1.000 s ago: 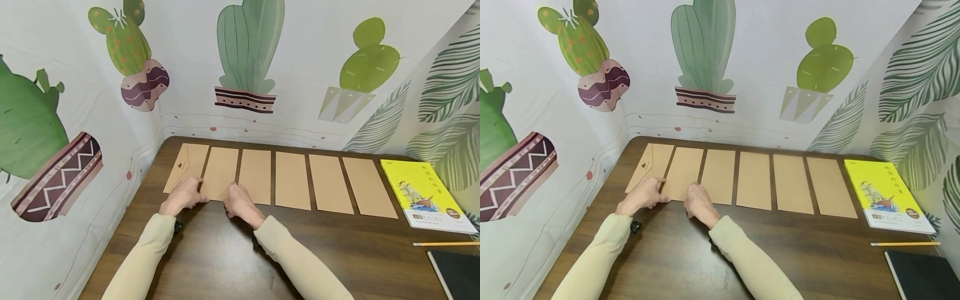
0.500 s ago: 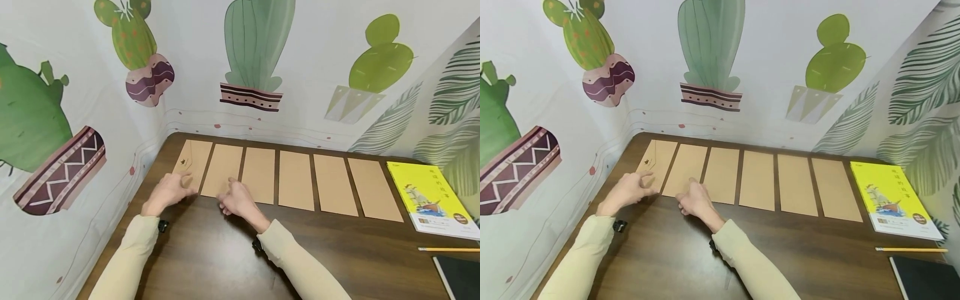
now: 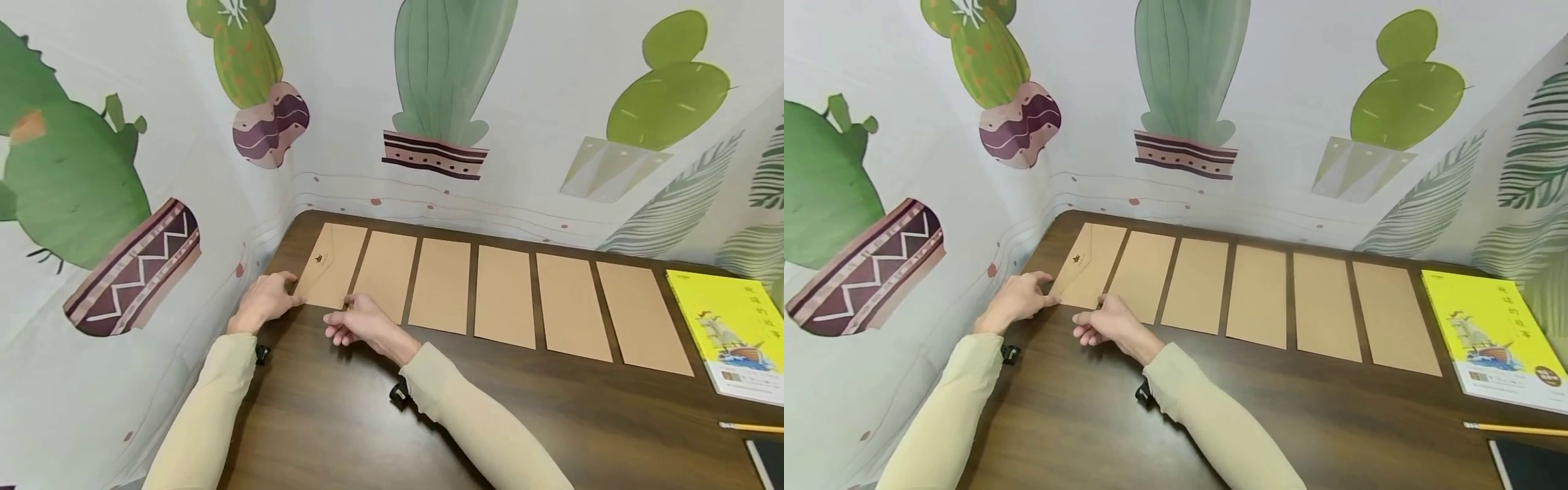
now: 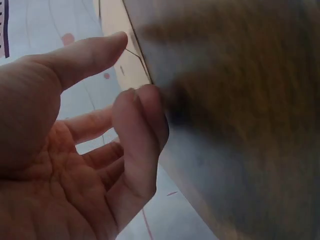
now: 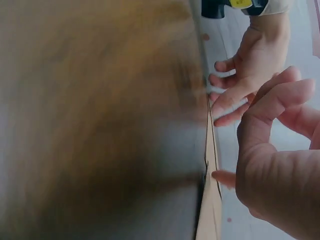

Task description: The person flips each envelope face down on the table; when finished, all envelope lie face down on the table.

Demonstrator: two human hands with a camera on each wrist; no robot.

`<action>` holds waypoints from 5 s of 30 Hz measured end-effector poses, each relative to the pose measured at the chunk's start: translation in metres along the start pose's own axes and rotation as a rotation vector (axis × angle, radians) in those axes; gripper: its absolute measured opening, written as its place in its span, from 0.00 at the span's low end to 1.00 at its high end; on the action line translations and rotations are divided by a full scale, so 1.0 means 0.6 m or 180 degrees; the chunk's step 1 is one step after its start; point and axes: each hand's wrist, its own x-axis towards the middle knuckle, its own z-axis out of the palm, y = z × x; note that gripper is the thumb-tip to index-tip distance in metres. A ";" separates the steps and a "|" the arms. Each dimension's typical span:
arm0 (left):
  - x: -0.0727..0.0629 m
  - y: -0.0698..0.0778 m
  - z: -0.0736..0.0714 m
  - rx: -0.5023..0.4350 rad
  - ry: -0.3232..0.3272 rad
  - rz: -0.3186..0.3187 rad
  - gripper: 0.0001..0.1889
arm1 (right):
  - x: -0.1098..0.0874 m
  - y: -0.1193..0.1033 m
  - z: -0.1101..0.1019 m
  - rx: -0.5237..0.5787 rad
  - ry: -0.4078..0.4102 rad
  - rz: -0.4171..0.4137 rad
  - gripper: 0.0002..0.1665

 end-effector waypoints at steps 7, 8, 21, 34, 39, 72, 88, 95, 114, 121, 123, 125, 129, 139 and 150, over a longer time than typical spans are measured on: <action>0.003 -0.005 0.008 -0.0162 0.0032 0.0076 0.30 | 0.006 0.003 0.016 0.0459 0.0014 0.0061 0.49; 0.002 -0.006 0.007 -0.0198 0.0041 0.0085 0.29 | 0.007 0.002 0.019 0.0555 0.0027 0.0049 0.45; 0.004 -0.021 -0.001 -0.0544 -0.0006 0.0024 0.34 | 0.021 0.001 0.035 0.1679 0.0253 -0.0123 0.16; 0.007 -0.025 0.002 -0.0671 -0.0081 0.0074 0.31 | 0.050 -0.011 0.043 -0.0428 0.0821 -0.0612 0.44; 0.008 -0.032 -0.001 -0.0824 -0.0132 0.0040 0.30 | 0.060 -0.012 0.051 -0.0622 0.0958 -0.0644 0.59; 0.006 -0.025 0.020 -0.0952 -0.0308 0.0796 0.43 | 0.008 -0.037 0.028 -0.1236 0.0903 -0.0854 0.55; -0.012 -0.024 0.001 -0.1477 -0.0978 0.1262 0.57 | 0.008 -0.054 0.065 -0.1734 0.0940 -0.1191 0.52; -0.026 -0.010 -0.013 -0.1779 -0.0161 0.1169 0.36 | 0.025 -0.041 0.069 -0.1534 0.0873 -0.0980 0.44; -0.022 -0.023 -0.021 -0.0304 0.0873 0.0858 0.29 | 0.087 -0.001 0.075 -0.1664 0.1106 0.0040 0.36; -0.008 -0.047 -0.012 -0.0124 0.0817 0.0763 0.31 | 0.092 -0.003 0.083 -0.1378 0.1216 0.0015 0.34; -0.004 -0.056 -0.007 -0.0102 0.0770 0.0737 0.30 | 0.089 -0.005 0.086 -0.1281 0.1220 0.0031 0.37; 0.002 -0.061 -0.002 -0.0091 0.0721 0.0732 0.30 | 0.092 -0.002 0.086 -0.1229 0.1258 0.0029 0.42; 0.016 -0.066 0.006 -0.0088 0.0612 0.0737 0.30 | 0.096 0.001 0.084 -0.1211 0.1332 0.0055 0.46; 0.052 -0.057 0.009 -0.0010 0.0244 0.0652 0.29 | 0.111 0.001 0.067 -0.1043 0.1428 0.0019 0.42; 0.060 -0.069 0.008 -0.0178 0.0539 0.0799 0.32 | 0.050 -0.009 0.047 -0.1093 0.1306 -0.0717 0.53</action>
